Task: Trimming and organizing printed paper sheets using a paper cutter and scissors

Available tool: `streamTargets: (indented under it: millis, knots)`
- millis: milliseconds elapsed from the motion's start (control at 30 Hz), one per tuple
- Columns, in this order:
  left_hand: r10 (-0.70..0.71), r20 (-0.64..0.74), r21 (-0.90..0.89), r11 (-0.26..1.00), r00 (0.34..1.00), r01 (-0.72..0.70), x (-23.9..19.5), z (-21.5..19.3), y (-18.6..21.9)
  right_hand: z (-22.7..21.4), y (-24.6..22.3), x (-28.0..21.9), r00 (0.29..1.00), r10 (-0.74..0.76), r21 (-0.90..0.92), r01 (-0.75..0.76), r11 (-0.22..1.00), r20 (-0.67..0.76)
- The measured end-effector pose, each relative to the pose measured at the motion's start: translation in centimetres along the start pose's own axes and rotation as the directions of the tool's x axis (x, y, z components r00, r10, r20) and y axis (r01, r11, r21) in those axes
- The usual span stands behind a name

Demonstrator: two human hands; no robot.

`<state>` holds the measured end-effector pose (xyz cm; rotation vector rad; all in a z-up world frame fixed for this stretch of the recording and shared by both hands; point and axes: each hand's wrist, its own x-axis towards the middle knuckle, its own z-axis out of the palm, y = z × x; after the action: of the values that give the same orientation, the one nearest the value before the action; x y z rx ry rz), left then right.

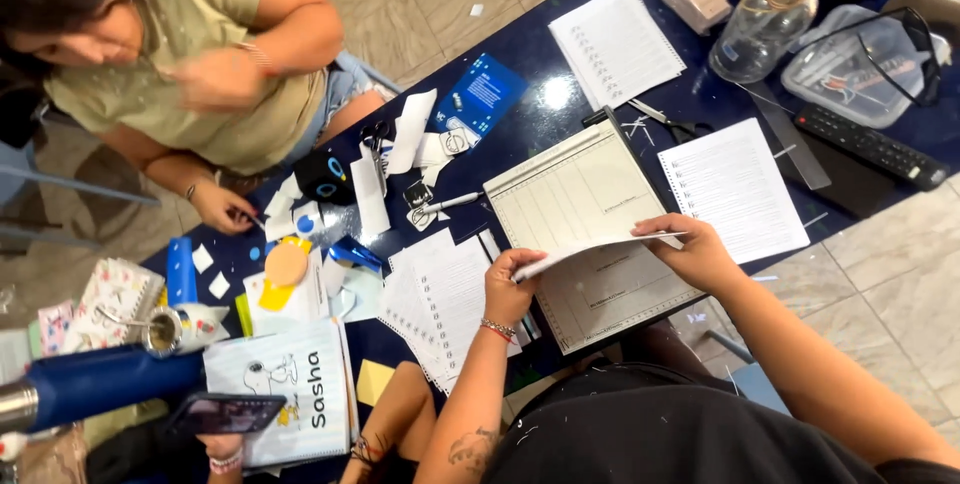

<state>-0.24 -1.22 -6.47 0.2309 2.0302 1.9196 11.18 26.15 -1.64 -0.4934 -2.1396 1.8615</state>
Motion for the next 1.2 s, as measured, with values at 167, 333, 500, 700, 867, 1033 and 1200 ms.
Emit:
streamTargets:
  millis: [167, 333, 500, 700, 867, 1033, 1200]
  knots:
    - [0.072, -0.031, 0.043, 0.997, 0.997, -0.071, -0.4, 0.5, 1.0, -0.5, 1.9, 0.1, 1.0, 0.013, 0.061, -0.012, 0.998, -0.014]
    - [0.16, 0.031, 0.015, 0.987, 0.987, -0.161, -0.7, 1.2, 0.8, 0.0, 2.4, 0.2, 0.999, 0.018, 0.099, -0.013, 0.995, -0.044]
    - [0.116, 0.047, -0.021, 0.993, 0.992, -0.115, -0.7, 1.6, 0.0, 0.9, 2.4, -0.1, 0.998, 0.049, 0.169, -0.04, 0.985, -0.05]
    - [0.113, 0.028, 0.032, 0.993, 0.993, -0.114, -1.0, 1.5, -1.3, 0.9, 4.7, -0.1, 0.997, 0.03, 0.17, -0.018, 0.985, -0.068]
    - [0.107, 0.013, 0.024, 0.994, 0.994, -0.107, -1.1, 2.1, -0.5, 1.2, 5.9, -0.2, 0.998, 0.029, 0.173, -0.018, 0.985, -0.06]
    - [0.031, 0.021, 0.052, 0.998, 0.999, -0.032, -0.9, 2.3, -1.6, 2.0, 6.9, -0.5, 0.998, 0.023, 0.189, -0.012, 0.982, -0.057]
    - [0.062, 0.018, -0.037, 0.997, 0.998, -0.061, -0.6, 2.3, -2.5, 2.0, 6.9, 0.0, 0.994, 0.049, 0.205, -0.028, 0.978, -0.095]
